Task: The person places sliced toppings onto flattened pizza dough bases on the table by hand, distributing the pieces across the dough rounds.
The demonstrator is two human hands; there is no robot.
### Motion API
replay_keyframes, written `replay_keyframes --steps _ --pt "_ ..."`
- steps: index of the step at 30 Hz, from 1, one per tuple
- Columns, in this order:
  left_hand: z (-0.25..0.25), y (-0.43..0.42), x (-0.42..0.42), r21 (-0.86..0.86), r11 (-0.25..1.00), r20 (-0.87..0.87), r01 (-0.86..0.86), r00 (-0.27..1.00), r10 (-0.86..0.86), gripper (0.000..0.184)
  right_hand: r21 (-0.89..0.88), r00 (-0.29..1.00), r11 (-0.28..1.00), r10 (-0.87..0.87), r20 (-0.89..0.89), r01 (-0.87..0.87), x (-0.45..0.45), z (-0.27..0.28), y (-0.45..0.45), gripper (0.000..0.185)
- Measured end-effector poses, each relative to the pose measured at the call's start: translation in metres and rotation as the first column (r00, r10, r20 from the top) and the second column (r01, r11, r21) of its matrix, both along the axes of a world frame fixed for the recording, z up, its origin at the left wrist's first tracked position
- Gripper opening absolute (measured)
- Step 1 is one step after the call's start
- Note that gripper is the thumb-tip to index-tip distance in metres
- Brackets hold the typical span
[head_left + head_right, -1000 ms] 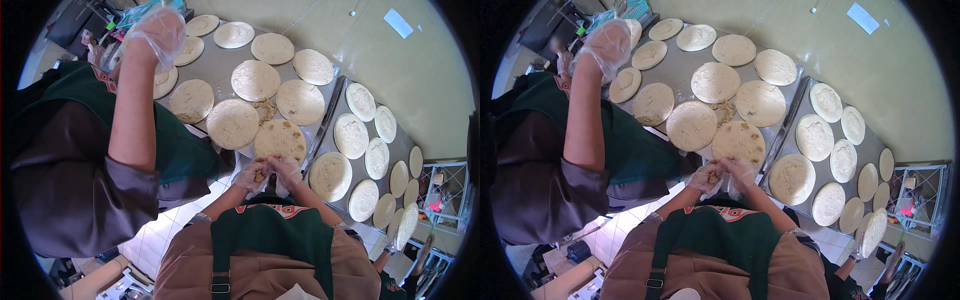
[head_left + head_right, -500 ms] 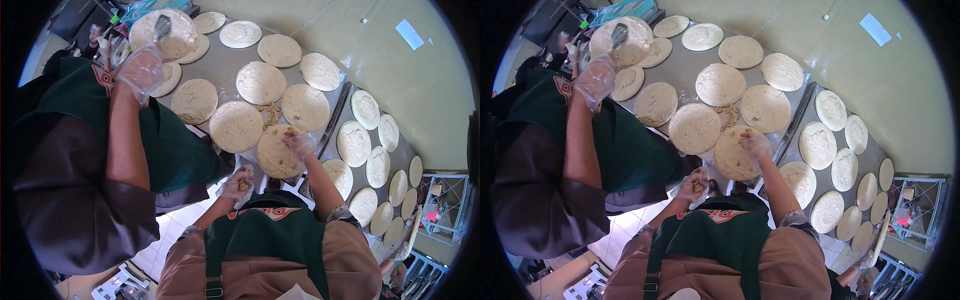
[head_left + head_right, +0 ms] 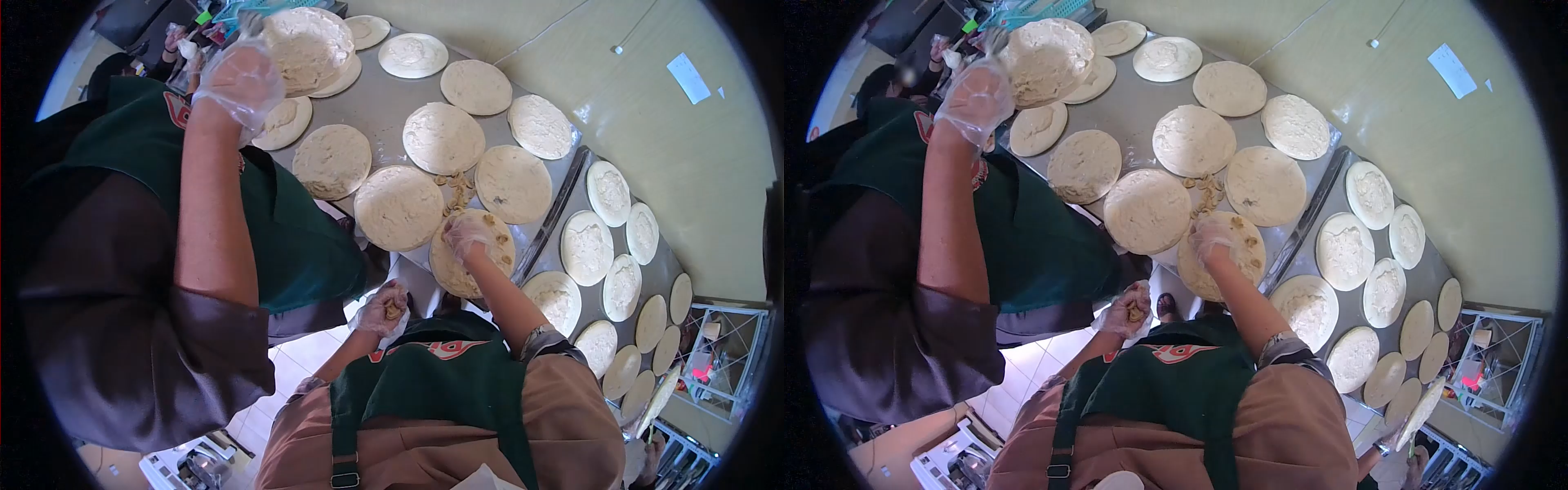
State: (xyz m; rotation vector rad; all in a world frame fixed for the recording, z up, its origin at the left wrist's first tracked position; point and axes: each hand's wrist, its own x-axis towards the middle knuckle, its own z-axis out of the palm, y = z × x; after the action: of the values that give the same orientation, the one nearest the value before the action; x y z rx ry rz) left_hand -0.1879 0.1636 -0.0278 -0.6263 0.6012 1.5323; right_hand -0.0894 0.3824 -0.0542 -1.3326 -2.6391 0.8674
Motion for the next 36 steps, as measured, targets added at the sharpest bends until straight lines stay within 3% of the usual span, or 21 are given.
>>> replay_keyframes --steps 1,2,5,7,8,11,13,14,17,19,22,26,28,29,35,36 --pt "0.001 0.0 0.001 -0.009 1.0 -0.03 0.001 1.0 -0.001 0.024 0.144 1.0 0.989 -0.03 0.004 0.029 -0.001 0.007 0.001 0.019" --pt "0.002 0.0 0.001 -0.019 1.0 -0.059 0.003 0.998 -0.004 0.024 0.145 1.0 0.989 -0.03 0.005 0.029 0.0 0.014 0.003 0.019" --pt "-0.001 -0.003 0.0 0.0 1.0 -0.009 -0.012 1.0 0.012 0.028 0.105 0.996 0.993 0.052 0.079 -0.06 0.006 0.031 0.017 0.02" --pt "-0.006 -0.003 -0.001 0.02 1.0 -0.011 -0.005 1.0 0.005 0.027 -0.002 0.993 0.993 -0.12 0.004 0.12 0.019 0.021 0.035 0.02" --pt "-0.008 -0.005 -0.001 0.038 0.999 -0.013 0.003 1.0 -0.002 0.027 -0.002 0.993 0.993 -0.118 0.005 0.118 0.025 0.014 0.042 0.02" --pt "-0.01 -0.005 -0.001 0.04 0.999 0.039 -0.011 0.999 0.01 0.026 0.102 0.991 0.986 -0.132 -0.019 0.133 0.032 0.002 0.053 0.021" --pt "-0.01 -0.004 0.0 0.033 0.999 0.026 -0.007 1.0 0.006 0.026 0.3 0.992 0.953 0.009 0.125 -0.047 0.028 0.004 0.051 0.02" --pt "-0.01 -0.004 0.0 0.025 1.0 0.01 -0.004 1.0 0.003 0.026 0.301 0.992 0.953 0.009 0.124 -0.046 0.027 -0.002 0.051 0.02" --pt "-0.003 -0.003 0.0 -0.013 1.0 0.027 -0.003 1.0 0.003 0.027 0.353 1.0 0.935 0.001 -0.001 0.0 0.024 -0.045 0.053 0.018" --pt "-0.005 -0.003 -0.001 0.004 1.0 0.021 -0.014 1.0 0.014 0.027 0.53 0.983 0.844 -0.017 0.183 -0.084 0.02 -0.047 0.049 0.019" --pt "-0.001 -0.004 -0.001 0.011 1.0 0.005 -0.022 1.0 0.022 0.027 0.388 0.944 0.914 -0.019 0.329 -0.117 0.015 -0.022 0.042 0.022" --pt "-0.003 -0.008 -0.002 0.003 1.0 0.015 -0.025 1.0 0.025 0.024 0.42 0.972 0.897 0.039 0.231 -0.136 0.016 -0.025 0.04 0.023" --pt "-0.005 -0.009 -0.002 0.019 1.0 0.02 -0.017 1.0 0.016 0.024 0.247 0.943 0.961 0.04 0.329 -0.127 0.009 -0.022 0.041 0.022" --pt "-0.006 -0.009 -0.002 0.034 0.999 0.023 -0.011 1.0 0.011 0.023 0.247 0.943 0.961 0.039 0.33 -0.125 0.008 -0.021 0.039 0.022" --pt "-0.004 -0.005 0.001 0.031 0.999 0.015 0.006 1.0 -0.006 0.026 0.273 0.97 0.947 0.107 0.22 -0.166 0.018 0.003 0.031 0.02" --pt "-0.004 -0.003 0.001 0.031 1.0 0.015 0.007 1.0 -0.008 0.026 0.191 0.99 0.978 0.053 0.134 -0.078 0.024 0.012 0.03 0.019"
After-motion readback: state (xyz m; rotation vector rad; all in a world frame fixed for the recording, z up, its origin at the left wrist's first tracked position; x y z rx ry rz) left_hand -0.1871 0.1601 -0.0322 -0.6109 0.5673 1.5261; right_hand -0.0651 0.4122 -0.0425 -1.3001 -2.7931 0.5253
